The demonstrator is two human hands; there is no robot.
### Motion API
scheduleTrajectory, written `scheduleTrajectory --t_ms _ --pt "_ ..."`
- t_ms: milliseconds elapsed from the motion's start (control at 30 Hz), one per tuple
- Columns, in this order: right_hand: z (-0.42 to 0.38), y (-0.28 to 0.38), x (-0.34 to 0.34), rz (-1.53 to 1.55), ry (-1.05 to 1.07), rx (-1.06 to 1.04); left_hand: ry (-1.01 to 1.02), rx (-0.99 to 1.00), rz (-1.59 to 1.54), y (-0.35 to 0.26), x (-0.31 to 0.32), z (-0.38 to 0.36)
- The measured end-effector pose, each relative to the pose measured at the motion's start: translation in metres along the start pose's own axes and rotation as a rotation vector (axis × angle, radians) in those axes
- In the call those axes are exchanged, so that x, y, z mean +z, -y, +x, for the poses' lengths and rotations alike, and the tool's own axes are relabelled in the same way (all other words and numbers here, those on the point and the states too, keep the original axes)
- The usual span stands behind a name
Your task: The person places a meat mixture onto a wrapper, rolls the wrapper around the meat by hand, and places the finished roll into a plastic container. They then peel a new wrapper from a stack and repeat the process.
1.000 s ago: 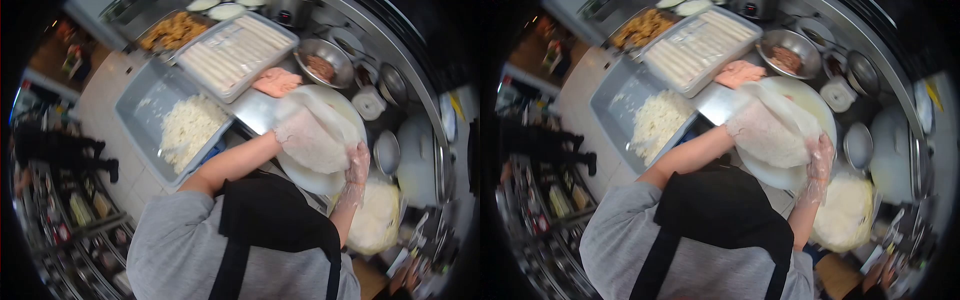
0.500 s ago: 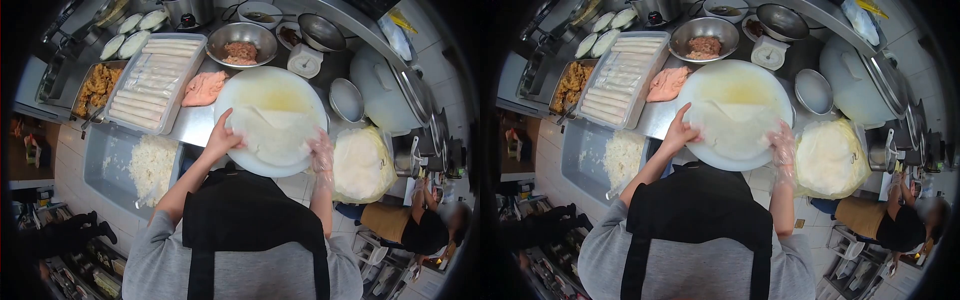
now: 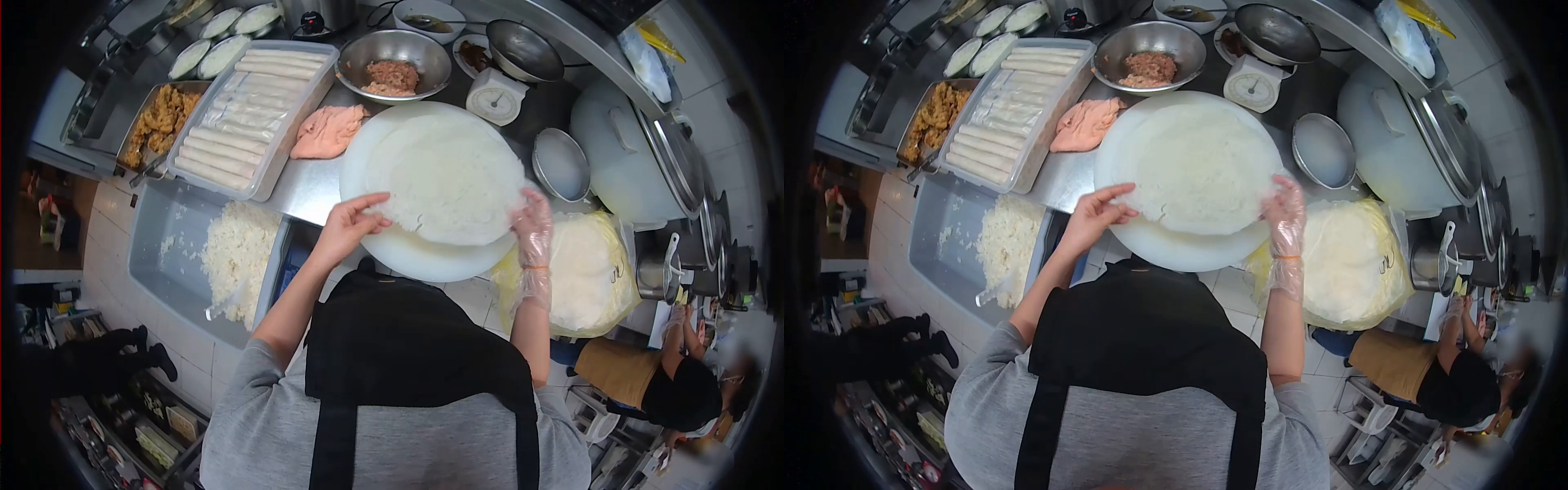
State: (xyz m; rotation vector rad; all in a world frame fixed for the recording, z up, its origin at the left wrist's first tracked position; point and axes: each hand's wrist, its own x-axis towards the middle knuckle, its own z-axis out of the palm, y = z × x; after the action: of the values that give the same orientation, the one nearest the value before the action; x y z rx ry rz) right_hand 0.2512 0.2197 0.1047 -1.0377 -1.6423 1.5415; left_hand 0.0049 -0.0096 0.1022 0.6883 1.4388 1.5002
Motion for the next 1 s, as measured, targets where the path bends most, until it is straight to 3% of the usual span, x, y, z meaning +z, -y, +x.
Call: scheduleTrajectory --t_ms 133,233,333,533,633,733,833,933,1000 --pt "-0.012 -0.038 -0.007 0.127 0.0 0.18 -0.175 0.004 0.273 0.047 -0.038 -0.014" --pt "-0.021 -0.028 -0.005 0.252 -0.065 0.212 -0.374 0.096 0.483 0.021 -0.048 -0.018" --pt "-0.008 -0.044 -0.015 0.155 -0.002 0.22 -0.33 0.24 0.681 0.022 -0.046 -0.003" --pt "0.003 -0.039 0.013 -0.55 -0.139 -0.011 -0.355 0.503 1.108 0.039 -0.011 0.018" --pt "0.0 -0.044 0.013 -0.542 -0.166 -0.009 -0.386 0.514 1.142 0.039 -0.011 0.026" --pt "-0.006 -0.039 0.008 -0.701 -0.15 -0.06 -0.335 0.443 1.107 0.034 -0.017 0.03" --pt "0.015 -0.052 -0.015 -0.478 -0.124 -0.114 -0.397 0.496 0.939 0.03 -0.036 0.05" --pt "0.045 -0.002 0.013 -0.545 -0.084 -0.329 -0.365 0.339 0.084 0.013 -0.064 0.112" --pt "0.073 0.035 0.048 -0.549 0.008 -0.442 -0.489 0.165 -0.167 -0.018 -0.071 0.149"
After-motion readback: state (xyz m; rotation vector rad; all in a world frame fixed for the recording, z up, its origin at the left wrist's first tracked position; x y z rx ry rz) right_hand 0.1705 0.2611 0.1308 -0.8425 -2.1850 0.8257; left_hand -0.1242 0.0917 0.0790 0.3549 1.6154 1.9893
